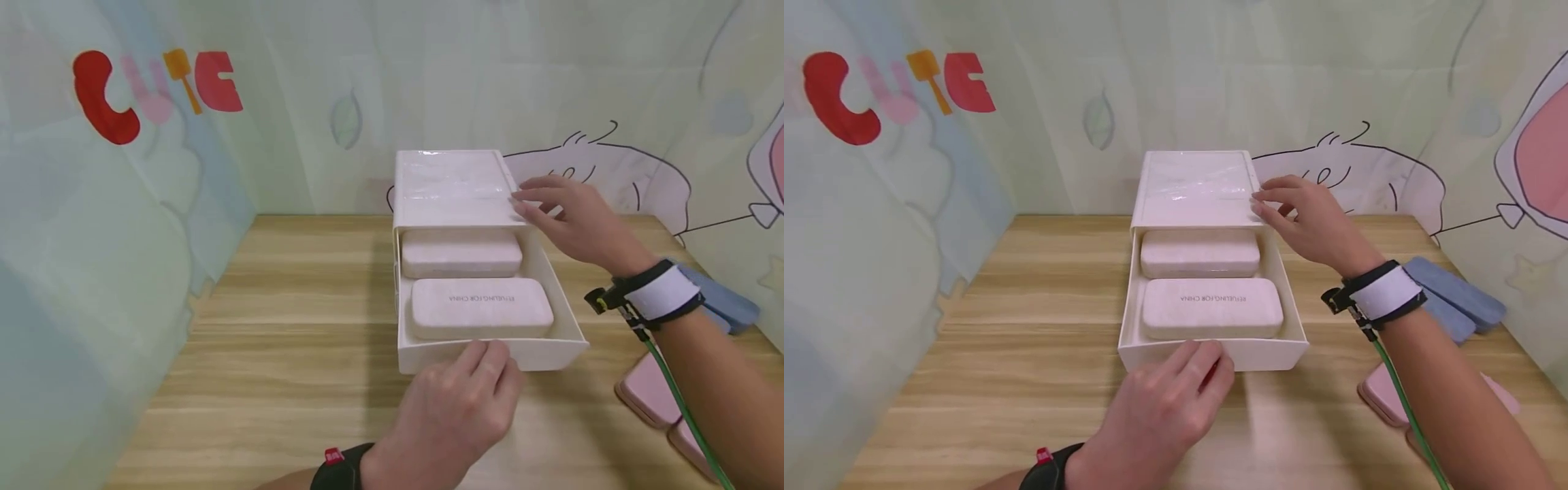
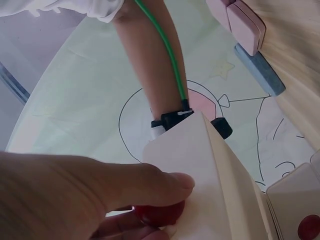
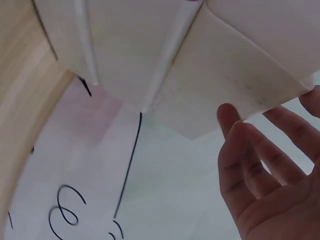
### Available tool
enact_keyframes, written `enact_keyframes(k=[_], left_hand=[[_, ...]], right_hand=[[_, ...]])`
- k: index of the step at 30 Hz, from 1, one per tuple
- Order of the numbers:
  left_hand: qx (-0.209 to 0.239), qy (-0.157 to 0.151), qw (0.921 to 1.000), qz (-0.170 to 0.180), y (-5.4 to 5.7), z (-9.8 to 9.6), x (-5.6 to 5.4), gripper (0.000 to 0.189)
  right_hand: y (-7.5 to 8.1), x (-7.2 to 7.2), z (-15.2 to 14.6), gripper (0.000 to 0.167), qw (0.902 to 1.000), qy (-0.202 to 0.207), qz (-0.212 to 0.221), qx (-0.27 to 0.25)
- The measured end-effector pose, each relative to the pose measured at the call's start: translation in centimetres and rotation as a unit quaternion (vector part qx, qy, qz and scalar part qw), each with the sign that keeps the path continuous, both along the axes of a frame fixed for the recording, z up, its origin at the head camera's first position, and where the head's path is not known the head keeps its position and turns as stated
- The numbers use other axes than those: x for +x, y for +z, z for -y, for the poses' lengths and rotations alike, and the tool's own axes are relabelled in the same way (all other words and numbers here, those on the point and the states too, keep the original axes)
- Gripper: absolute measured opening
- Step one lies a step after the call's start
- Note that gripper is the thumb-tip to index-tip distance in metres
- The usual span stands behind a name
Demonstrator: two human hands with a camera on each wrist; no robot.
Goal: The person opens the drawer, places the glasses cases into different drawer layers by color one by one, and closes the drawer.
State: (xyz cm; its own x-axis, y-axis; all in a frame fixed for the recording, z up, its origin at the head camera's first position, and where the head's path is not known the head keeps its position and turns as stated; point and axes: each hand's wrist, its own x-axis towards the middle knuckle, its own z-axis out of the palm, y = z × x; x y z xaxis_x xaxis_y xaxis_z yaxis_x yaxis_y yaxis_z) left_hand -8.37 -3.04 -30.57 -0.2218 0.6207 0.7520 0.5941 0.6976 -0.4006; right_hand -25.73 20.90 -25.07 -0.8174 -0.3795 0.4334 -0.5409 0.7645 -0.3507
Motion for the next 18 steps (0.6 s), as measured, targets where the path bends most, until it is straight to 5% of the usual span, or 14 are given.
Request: enact_keyframes(k=[5, 18], left_hand=[[0.009, -0.002, 0.9998, -0.016, -0.1, -0.2, -0.2, 0.029], [-0.011, 0.003, 0.9999, 0.01, 0.1, 0.0, 0.3, 0.033]], right_hand=[[-1.4, -0.7, -0.2, 0.035, 0.9989, 0.004, -0.012, -0.045], [-3.4, -0.7, 0.3, 0.035, 0.9884, -0.021, -0.018, -0.149]])
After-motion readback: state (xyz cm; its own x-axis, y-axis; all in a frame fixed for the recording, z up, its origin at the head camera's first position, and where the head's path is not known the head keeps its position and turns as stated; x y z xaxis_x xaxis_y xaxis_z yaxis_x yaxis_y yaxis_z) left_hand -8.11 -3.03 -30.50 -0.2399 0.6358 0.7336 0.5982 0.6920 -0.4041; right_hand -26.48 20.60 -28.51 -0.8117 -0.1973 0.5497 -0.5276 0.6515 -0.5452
